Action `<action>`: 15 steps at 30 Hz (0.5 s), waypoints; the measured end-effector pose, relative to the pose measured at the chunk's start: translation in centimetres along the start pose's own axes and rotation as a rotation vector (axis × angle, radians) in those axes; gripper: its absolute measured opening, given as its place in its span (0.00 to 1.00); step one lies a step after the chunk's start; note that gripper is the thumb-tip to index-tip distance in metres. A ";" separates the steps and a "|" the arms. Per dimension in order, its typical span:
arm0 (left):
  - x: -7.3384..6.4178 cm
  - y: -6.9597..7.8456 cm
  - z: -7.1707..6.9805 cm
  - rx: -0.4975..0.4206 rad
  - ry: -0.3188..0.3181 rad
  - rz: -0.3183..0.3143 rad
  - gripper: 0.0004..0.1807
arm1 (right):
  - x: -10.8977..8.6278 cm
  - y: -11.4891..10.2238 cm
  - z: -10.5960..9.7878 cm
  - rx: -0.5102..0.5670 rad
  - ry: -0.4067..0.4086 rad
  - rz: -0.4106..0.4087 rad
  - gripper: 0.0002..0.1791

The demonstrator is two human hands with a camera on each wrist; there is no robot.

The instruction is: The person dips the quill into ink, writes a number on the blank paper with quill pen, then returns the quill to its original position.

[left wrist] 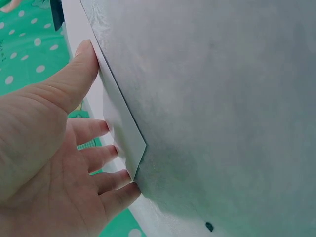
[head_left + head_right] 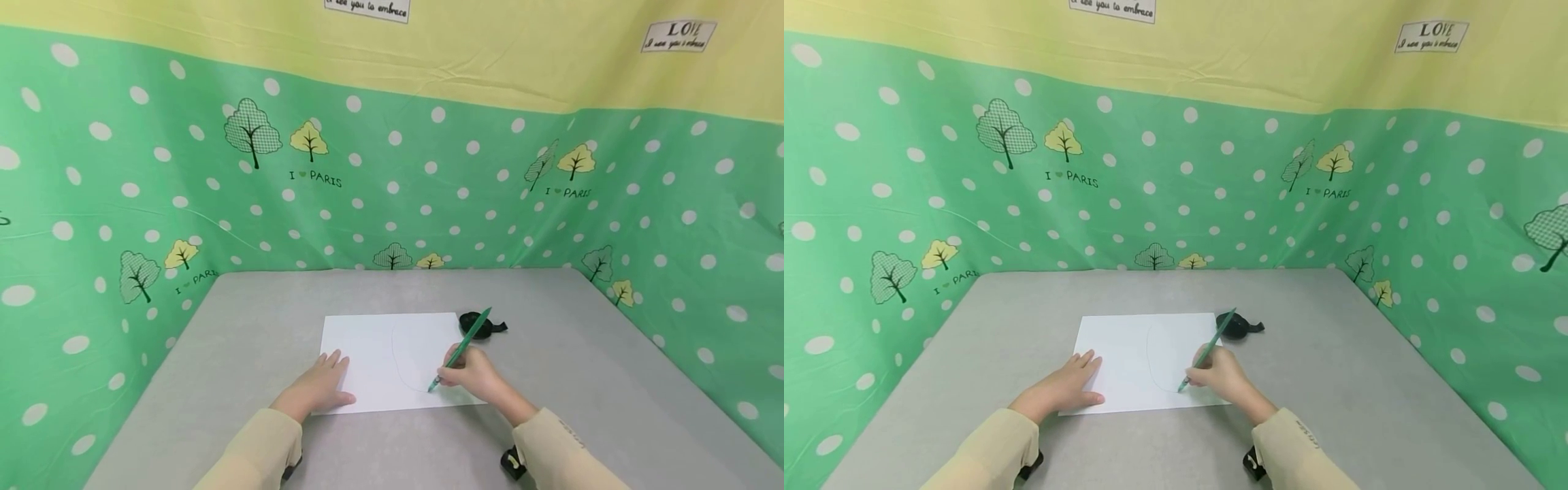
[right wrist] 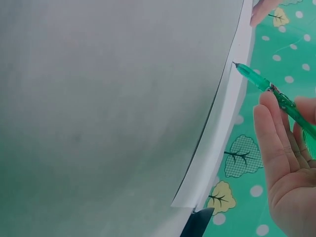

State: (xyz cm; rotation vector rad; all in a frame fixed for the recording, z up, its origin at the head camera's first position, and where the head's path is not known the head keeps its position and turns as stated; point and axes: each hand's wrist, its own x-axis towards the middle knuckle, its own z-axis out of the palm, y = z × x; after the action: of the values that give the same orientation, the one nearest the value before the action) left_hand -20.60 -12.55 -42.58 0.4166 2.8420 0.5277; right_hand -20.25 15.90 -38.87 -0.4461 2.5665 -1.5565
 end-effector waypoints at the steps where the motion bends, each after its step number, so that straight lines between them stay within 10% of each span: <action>1: 0.0 0.0 0.0 0.002 -0.001 0.001 0.40 | 0.0 0.1 -0.1 0.001 0.002 0.000 0.05; 15: -0.1 0.2 -0.4 0.016 -0.015 -0.005 0.41 | 0.1 1.0 -0.8 -0.008 0.018 0.003 0.05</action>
State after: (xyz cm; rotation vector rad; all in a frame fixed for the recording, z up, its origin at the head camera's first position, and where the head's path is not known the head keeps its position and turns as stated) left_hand -20.56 -12.49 -42.09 0.4139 2.8342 0.4989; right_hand -20.72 16.94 -39.38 -0.4305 2.5863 -1.5571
